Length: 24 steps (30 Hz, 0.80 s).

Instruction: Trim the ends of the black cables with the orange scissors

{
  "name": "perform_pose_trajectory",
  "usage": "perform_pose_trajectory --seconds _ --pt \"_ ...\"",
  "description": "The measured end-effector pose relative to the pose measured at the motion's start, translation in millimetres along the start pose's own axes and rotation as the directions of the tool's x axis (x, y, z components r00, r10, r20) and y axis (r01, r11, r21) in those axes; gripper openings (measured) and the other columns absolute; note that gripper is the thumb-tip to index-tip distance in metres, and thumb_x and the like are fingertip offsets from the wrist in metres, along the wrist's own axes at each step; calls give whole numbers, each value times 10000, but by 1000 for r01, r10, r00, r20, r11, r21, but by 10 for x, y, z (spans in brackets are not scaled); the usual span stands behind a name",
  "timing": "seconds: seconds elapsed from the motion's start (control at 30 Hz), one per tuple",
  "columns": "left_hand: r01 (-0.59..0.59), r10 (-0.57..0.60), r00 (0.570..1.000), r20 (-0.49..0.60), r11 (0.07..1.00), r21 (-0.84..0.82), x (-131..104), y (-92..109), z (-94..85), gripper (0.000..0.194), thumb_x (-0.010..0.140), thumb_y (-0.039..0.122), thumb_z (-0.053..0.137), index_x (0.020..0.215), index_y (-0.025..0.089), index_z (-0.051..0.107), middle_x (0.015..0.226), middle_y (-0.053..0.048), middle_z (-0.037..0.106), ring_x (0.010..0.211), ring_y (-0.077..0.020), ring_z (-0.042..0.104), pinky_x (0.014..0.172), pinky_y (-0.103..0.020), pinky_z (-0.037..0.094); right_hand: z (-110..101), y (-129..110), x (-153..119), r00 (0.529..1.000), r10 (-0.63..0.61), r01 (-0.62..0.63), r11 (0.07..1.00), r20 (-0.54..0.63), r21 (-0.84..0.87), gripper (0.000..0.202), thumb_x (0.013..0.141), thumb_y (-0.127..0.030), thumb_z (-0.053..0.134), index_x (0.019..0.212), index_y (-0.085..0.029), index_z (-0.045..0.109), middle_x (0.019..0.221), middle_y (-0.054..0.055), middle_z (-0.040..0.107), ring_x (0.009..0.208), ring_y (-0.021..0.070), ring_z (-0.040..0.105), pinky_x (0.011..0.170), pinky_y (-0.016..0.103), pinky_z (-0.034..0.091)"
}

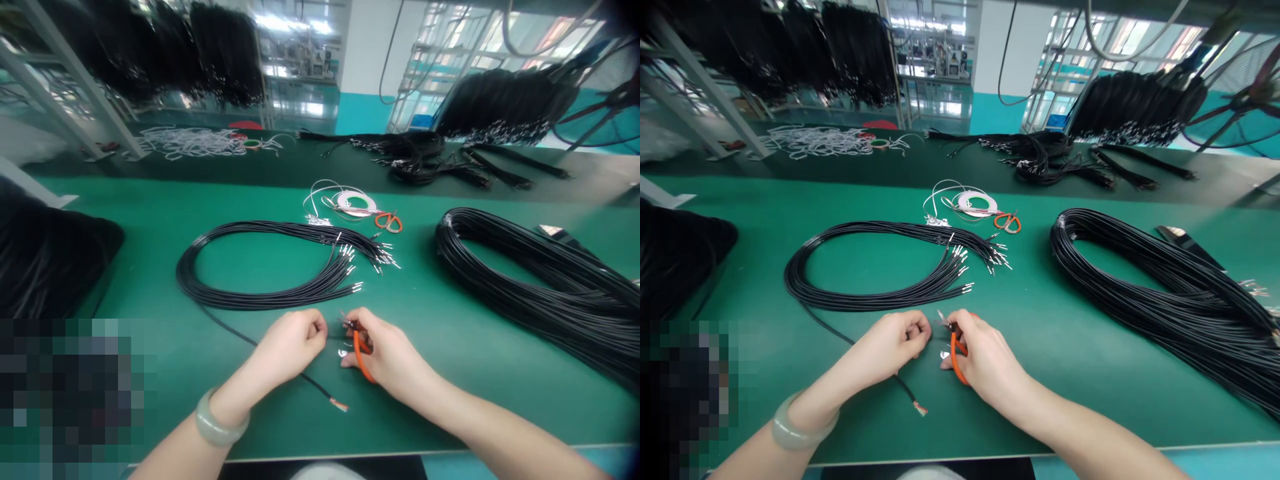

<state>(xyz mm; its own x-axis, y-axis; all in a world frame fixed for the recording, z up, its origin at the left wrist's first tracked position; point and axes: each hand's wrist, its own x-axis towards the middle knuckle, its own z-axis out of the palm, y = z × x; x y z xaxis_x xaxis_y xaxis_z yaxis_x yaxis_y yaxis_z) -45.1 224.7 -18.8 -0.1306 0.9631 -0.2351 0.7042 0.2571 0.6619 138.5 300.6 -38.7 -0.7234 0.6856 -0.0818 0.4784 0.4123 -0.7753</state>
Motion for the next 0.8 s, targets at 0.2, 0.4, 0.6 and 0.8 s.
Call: perform_pose_trajectory --seconds 0.2,0.4,0.6,0.8 --pt "-1 7 965 -261 1000 24 56 -32 43 138 881 251 473 881 232 610 781 17 678 653 -145 589 586 -240 370 28 -17 -16 997 -20 22 999 80 -24 232 804 -121 565 989 -258 532 742 -29 653 641 160 598 596 249 449" --pt "3 29 943 -331 995 96 69 -58 119 150 894 214 460 903 229 609 897 -3 680 678 -147 604 608 -256 371 -350 -169 668 978 -209 208 977 -4 -45 167 801 -194 591 959 -197 537 715 -15 629 583 139 563 551 239 458" --pt "-31 56 954 -295 995 91 77 -75 138 162 910 214 449 927 236 609 913 -5 665 644 -145 600 590 -256 384 -573 -267 2209 953 -263 233 954 -152 -189 242 768 -89 625 992 -157 567 811 37 644 734 176 587 705 299 460" --pt "-67 103 930 -354 991 113 92 -145 149 191 919 178 459 986 236 629 999 -18 638 786 -167 611 664 -268 447 -491 -141 2762 956 -248 206 948 -159 -242 147 814 -224 681 919 -142 619 849 34 658 724 169 610 707 332 491"
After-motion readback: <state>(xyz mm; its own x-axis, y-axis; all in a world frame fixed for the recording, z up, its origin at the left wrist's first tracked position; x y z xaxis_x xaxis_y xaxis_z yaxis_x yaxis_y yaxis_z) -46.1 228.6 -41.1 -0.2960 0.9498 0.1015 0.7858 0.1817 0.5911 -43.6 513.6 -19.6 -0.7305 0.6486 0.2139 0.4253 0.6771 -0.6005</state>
